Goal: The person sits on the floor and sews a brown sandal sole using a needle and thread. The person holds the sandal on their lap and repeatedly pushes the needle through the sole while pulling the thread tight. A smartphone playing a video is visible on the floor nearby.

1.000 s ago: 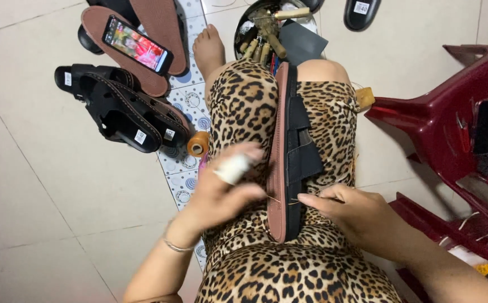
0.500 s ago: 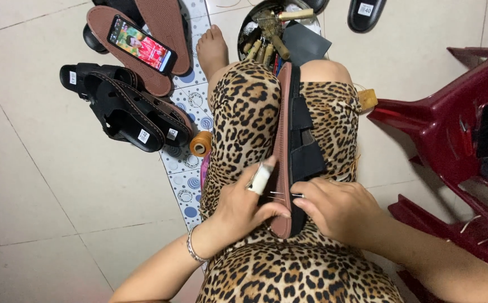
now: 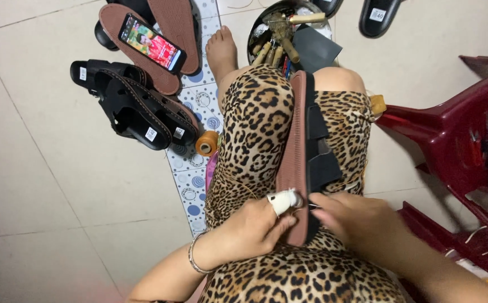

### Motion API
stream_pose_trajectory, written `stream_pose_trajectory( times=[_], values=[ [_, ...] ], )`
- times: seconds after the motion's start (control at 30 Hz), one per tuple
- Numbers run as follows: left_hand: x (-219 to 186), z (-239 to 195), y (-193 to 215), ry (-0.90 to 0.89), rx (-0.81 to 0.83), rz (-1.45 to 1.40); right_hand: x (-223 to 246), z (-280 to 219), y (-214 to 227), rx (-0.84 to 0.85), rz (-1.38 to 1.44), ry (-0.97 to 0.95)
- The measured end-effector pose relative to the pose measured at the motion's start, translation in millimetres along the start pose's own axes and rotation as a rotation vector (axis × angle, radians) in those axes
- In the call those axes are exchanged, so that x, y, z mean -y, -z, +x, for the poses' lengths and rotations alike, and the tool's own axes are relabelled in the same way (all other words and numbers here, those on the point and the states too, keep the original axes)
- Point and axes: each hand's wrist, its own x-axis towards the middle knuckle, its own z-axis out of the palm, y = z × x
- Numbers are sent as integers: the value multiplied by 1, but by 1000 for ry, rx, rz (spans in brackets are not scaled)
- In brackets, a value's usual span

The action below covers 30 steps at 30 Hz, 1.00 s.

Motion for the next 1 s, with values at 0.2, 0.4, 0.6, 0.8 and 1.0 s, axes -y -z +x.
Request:
stream_pose_trajectory(
  times=[0.2,0.4,0.6,0.8,1.0],
  values=[
    [30,-7,10,-114,-298,4,-69,-59,41,504,265,-650],
    [15,0,16,-77,-352,304,-38,-22,-13,188,891,-628],
    [21,-5,8,-92,-363,390,-20,-14,-29,-75,1498,-171],
    [28,-2,3,-113,-360,432,4,6,25,304,992,44],
    [30,-4,4,-177,-404,422,1,-16,-17,-13,-45,29]
  ],
)
